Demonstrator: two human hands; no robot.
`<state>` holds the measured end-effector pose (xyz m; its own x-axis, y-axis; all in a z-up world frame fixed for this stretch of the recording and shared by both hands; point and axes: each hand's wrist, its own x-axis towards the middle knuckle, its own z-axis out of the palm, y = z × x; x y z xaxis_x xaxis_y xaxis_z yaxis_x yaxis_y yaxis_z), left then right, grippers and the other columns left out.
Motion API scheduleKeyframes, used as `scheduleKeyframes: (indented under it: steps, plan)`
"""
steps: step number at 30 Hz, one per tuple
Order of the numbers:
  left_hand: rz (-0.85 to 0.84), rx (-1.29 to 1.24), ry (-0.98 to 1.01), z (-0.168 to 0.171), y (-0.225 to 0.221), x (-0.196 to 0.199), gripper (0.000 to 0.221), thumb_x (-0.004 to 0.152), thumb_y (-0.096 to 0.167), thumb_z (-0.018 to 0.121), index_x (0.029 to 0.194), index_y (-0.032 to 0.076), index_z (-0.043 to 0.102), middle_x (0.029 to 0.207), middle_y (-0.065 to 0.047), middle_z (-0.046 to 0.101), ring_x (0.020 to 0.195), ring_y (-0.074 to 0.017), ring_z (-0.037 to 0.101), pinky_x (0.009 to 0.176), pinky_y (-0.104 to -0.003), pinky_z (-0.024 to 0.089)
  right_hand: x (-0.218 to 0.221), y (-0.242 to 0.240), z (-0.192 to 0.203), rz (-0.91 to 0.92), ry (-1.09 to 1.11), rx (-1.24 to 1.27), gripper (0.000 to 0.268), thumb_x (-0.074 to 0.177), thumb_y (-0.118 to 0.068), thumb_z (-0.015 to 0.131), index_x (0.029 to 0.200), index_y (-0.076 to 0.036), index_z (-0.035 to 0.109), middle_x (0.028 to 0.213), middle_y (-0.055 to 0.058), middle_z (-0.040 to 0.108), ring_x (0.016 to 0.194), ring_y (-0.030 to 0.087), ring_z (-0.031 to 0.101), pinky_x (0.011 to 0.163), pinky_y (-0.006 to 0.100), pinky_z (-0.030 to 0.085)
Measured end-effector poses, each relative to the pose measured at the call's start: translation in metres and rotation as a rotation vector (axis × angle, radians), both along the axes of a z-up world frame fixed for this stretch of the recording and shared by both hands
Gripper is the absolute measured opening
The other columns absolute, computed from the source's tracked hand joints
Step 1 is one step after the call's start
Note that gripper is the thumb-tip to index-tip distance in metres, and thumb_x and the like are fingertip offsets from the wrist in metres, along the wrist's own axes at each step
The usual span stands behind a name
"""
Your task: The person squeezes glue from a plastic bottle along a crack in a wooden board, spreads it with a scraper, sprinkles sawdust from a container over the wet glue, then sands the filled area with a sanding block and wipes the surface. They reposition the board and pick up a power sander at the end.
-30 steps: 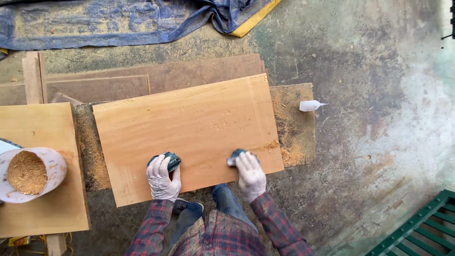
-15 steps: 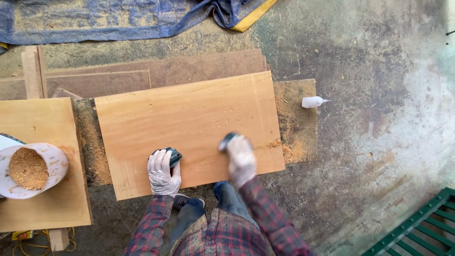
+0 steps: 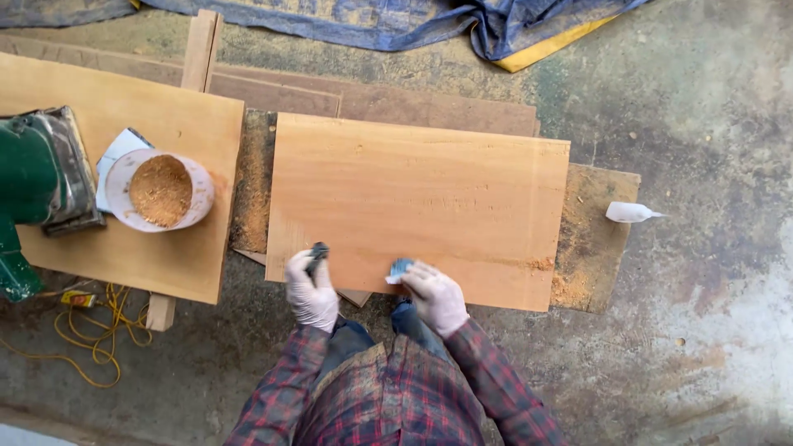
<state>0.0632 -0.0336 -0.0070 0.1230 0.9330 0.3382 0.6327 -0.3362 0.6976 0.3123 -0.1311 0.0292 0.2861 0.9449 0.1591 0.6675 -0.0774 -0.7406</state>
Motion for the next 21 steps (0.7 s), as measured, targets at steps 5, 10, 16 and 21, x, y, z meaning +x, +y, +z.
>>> scheduleKeyframes:
  steps: [5, 10, 16, 21]
  plan:
    - [0.506, -0.386, -0.341, 0.008, 0.001, -0.082, 0.053, 0.084, 0.014, 0.087, 0.114, 0.009, 0.044, 0.108, -0.005, 0.054, 0.094, -0.0181, 0.059, 0.085, -0.032, 0.054, 0.031, -0.145, -0.035, -0.52, 0.719, -0.347, 0.017, 0.097, -0.012, 0.069, 0.108, -0.001, 0.076, 0.098, 0.007, 0.078, 0.09, 0.017, 0.07, 0.082, 0.03, 0.056]
    - [0.508, -1.021, -1.055, -0.088, 0.02, -0.148, 0.034, 0.097, 0.025, 0.089, 0.105, 0.011, 0.06, 0.103, -0.005, 0.061, 0.087, -0.0229, 0.056, 0.073, -0.039, 0.049, 0.059, -0.227, -0.114, -0.831, 1.637, -0.044, 0.028, 0.104, -0.015, 0.06, 0.125, 0.003, 0.061, 0.124, 0.01, 0.068, 0.115, 0.021, 0.063, 0.106, 0.04, 0.048]
    - [0.475, -1.034, -1.282, -0.091, 0.03, -0.096, 0.05, 0.078, 0.023, 0.087, 0.119, 0.0, 0.072, 0.115, -0.009, 0.075, 0.1, -0.0227, 0.072, 0.09, -0.037, 0.057, 0.026, -0.132, -0.05, -0.411, 1.766, -0.126, 0.03, 0.101, -0.018, 0.055, 0.126, -0.003, 0.06, 0.132, 0.009, 0.067, 0.121, 0.022, 0.062, 0.111, 0.046, 0.04]
    - [0.513, -1.134, -1.285, -0.075, -0.034, -0.1, 0.051, 0.076, 0.022, 0.088, 0.118, -0.003, 0.073, 0.111, -0.013, 0.078, 0.098, -0.0261, 0.075, 0.084, -0.042, 0.06, 0.053, -0.09, -0.054, -0.065, 1.626, -0.196, 0.03, 0.098, -0.015, 0.057, 0.125, -0.002, 0.06, 0.129, 0.009, 0.066, 0.118, 0.023, 0.062, 0.108, 0.045, 0.041]
